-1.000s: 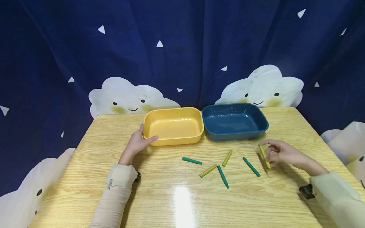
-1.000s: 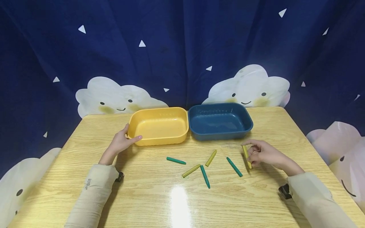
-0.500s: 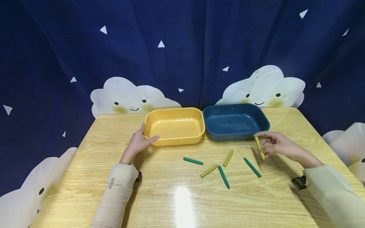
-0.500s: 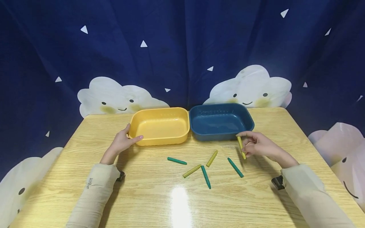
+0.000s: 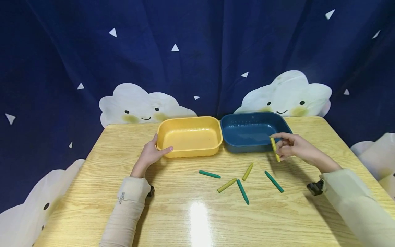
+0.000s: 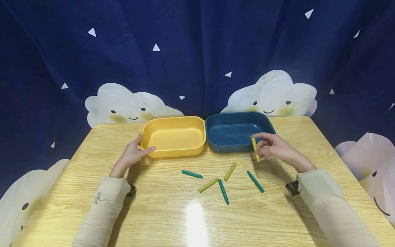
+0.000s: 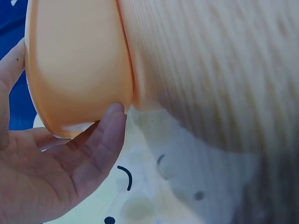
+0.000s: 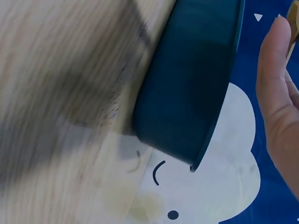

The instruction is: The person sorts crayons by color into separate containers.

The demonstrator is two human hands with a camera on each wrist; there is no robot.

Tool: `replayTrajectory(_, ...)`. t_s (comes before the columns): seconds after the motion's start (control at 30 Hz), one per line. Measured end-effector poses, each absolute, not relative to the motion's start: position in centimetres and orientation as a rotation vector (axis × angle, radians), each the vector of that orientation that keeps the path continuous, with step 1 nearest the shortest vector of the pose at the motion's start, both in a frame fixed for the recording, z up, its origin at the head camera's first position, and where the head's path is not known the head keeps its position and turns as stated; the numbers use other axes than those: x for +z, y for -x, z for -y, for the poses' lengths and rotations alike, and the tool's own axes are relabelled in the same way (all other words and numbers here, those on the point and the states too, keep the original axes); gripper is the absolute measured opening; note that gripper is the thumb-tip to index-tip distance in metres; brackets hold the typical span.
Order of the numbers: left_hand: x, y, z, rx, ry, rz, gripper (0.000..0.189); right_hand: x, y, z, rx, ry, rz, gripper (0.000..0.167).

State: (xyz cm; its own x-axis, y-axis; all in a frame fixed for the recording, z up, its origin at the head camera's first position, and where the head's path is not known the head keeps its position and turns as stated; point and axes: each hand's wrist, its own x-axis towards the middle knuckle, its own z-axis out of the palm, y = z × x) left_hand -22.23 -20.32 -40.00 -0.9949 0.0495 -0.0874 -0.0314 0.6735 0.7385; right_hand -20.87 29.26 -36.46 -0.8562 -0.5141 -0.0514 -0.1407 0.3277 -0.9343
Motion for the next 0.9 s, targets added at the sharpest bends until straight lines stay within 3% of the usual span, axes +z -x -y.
replayTrajectory(0.9,-40.1,22.1,20.5,1.238,-0.033,-2.784,0.103,-35.4,24.6,-24.3,-1.600,0.518,-2.218,0.059)
